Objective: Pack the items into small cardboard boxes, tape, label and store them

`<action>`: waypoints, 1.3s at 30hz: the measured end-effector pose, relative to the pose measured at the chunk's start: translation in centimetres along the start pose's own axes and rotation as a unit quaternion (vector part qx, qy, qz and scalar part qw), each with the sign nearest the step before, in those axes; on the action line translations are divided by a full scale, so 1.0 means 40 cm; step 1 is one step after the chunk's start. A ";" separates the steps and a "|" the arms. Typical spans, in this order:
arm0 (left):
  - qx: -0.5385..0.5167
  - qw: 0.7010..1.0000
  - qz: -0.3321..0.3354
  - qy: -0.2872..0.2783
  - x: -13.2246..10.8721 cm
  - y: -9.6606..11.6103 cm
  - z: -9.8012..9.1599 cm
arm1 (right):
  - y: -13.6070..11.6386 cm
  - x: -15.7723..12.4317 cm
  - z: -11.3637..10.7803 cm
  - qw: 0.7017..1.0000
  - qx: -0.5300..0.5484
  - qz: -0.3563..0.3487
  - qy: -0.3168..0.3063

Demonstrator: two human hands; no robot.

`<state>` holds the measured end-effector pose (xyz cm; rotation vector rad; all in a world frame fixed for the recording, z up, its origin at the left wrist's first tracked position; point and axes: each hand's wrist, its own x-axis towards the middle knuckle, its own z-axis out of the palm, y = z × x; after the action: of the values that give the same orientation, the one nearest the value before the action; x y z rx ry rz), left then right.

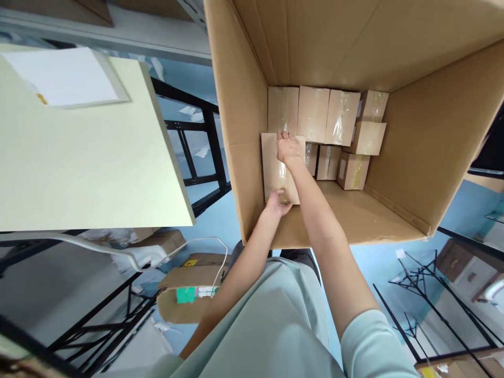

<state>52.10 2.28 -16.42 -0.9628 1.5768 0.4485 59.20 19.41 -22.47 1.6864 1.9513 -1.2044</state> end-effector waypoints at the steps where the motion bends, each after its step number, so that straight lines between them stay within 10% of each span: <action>1: 0.000 1.000 0.004 -0.005 -0.012 -0.001 -0.006 | 0.004 0.011 -0.005 1.000 0.008 0.001 0.009; 9: 0.012 0.999 0.014 -0.045 -0.031 0.043 0.003 | 0.037 0.089 -0.025 0.999 0.006 0.039 -0.030; 22: 0.019 0.996 -0.075 0.049 0.081 0.046 0.066 | 0.046 -0.039 0.065 0.999 -0.002 0.027 0.031; 32: 0.019 0.999 -0.015 -0.044 -0.088 -0.079 0.036 | 0.007 -0.103 -0.078 0.994 -0.013 -0.028 0.101; 39: 0.053 0.994 0.093 -0.035 -0.093 -0.116 0.046 | 0.188 -0.279 -0.185 0.971 -0.082 0.087 0.205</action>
<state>56.82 2.18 -12.35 -0.7152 1.6158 0.5179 71.27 17.11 -13.28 2.0893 2.0006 -0.6482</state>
